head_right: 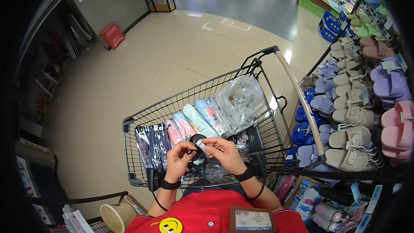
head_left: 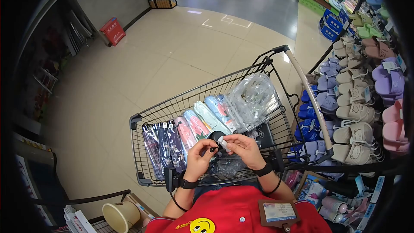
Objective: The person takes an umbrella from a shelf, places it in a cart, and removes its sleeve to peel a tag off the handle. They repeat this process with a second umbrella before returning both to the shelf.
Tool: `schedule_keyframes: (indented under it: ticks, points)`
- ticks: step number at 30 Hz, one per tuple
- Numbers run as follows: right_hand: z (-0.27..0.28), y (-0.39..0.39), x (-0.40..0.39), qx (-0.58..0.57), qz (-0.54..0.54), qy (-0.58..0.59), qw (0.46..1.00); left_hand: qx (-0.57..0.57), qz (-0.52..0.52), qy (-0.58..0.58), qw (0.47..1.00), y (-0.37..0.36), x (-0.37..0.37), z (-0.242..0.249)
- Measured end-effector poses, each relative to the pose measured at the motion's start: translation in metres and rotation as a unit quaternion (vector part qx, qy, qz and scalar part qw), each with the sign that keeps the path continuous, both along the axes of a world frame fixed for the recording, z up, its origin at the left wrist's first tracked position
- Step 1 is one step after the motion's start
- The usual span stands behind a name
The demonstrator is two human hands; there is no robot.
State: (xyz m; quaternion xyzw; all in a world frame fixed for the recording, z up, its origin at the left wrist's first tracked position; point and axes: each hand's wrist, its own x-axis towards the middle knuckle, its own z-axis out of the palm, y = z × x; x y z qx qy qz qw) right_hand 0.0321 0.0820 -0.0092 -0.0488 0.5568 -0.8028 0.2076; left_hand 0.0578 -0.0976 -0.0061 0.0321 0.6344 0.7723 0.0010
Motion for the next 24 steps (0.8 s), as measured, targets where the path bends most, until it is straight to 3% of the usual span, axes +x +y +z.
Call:
schedule_keyframes:
  ticks: [17, 24]
  points:
    - [-0.0013, -0.0022, 0.0043, -0.014, -0.009, 0.025, 1.0, 0.013, -0.013, -0.03, 0.999, 0.0005, -0.0021, 0.0028]
    - [-0.0077, -0.0047, 0.0099, -0.033, 0.001, 0.04, 0.999, 0.119, 0.01, -0.063, 0.991, 0.0057, -0.0022, 0.003]
